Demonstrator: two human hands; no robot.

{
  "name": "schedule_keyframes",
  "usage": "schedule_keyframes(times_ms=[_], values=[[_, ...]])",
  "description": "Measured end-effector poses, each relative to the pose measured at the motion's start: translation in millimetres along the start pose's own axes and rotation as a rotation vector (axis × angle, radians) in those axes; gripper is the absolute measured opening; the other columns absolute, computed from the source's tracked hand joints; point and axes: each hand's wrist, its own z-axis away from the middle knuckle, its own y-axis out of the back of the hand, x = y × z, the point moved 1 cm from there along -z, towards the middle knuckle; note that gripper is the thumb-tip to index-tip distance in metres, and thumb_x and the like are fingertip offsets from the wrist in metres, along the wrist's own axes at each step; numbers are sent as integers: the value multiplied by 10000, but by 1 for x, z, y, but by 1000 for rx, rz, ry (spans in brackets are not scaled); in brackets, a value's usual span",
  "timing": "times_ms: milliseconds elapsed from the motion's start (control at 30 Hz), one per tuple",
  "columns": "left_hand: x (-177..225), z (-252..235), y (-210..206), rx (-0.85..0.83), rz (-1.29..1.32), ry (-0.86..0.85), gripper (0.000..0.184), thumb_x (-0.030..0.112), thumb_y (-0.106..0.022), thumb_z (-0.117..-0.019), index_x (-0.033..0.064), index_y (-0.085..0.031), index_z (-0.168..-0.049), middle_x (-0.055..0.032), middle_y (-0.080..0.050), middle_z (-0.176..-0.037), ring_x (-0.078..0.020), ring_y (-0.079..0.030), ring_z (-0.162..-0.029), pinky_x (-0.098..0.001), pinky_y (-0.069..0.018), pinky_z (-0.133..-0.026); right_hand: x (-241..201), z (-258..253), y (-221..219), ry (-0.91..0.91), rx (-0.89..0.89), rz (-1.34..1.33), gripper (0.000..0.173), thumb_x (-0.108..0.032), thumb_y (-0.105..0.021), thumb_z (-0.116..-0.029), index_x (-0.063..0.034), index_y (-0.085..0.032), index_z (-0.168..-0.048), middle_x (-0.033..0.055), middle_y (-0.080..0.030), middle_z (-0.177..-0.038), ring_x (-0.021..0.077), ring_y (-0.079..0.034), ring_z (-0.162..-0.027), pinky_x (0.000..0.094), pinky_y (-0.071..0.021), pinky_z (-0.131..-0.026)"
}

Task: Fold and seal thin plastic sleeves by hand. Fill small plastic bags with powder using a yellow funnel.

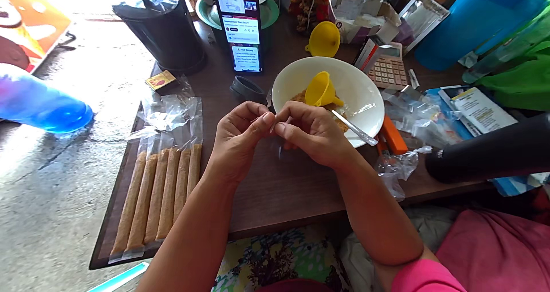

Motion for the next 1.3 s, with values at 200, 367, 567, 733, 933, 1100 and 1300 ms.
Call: schedule_keyframes(times_ms=[200, 367, 567, 733, 933, 1100, 1300], values=[[1, 0, -1, 2, -6, 2, 30, 176, -662, -991, 169, -689, -980, 50, -671, -893, -33, -647, -814, -188, -559, -792, 0, 0, 0, -3, 0, -4, 129, -62, -548, -980, -7, -663, -960, 19, -628, -844, 17, -558, -611, 158, -492, -536], [1, 0, 0, -5, -7, 4, 28, 187, -667, -988, 174, -690, -977, 54, -668, -885, -29, -639, -800, -184, -553, -781, 0, 0, 0, -3, -1, 2, 125, -47, -546, -969, -6, -663, -963, 19, -628, -846, 15, -552, -606, 154, -482, -528], [2, 1, 0, 17, -18, 9, 47, 184, -659, -993, 167, -698, -974, 56, -675, -888, -31, -649, -810, -187, -561, -786, 0, 0, -1, 1, 5, 15, 130, -45, -542, -960, -3, -665, -964, 25, -633, -863, 16, -558, -618, 157, -491, -535], [2, 1, 0, 35, -13, 8, 71, 207, -677, -987, 159, -729, -979, 51, -704, -892, -42, -672, -818, -220, -576, -824, -1, 0, 0, 1, 23, 5, 127, -68, -556, -985, -5, -663, -962, 22, -631, -857, 10, -559, -609, 150, -493, -531], [1, 1, 0, 5, -23, 7, 63, 173, -640, -1004, 162, -702, -1001, 50, -695, -908, -44, -673, -836, -224, -577, -831, 0, -1, 0, -4, 39, 17, 147, -87, -544, -1009, -16, -655, -943, 20, -635, -845, 15, -571, -621, 156, -501, -545], [2, 2, -2, 2, -14, 23, 61, 152, -637, -1001, 152, -697, -989, 46, -694, -889, -37, -668, -811, -199, -572, -800, 1, 0, -2, 7, 62, 58, 158, -95, -556, -995, -34, -622, -866, 21, -604, -777, 30, -564, -597, 164, -489, -521], [2, 2, -1, -5, -13, 25, 100, 203, -634, -1013, 153, -720, -1002, 45, -707, -900, -36, -669, -808, -198, -569, -794, 1, 0, -2, -4, 66, 54, 153, -95, -563, -995, -36, -626, -868, 19, -602, -763, 32, -557, -590, 162, -479, -518]])
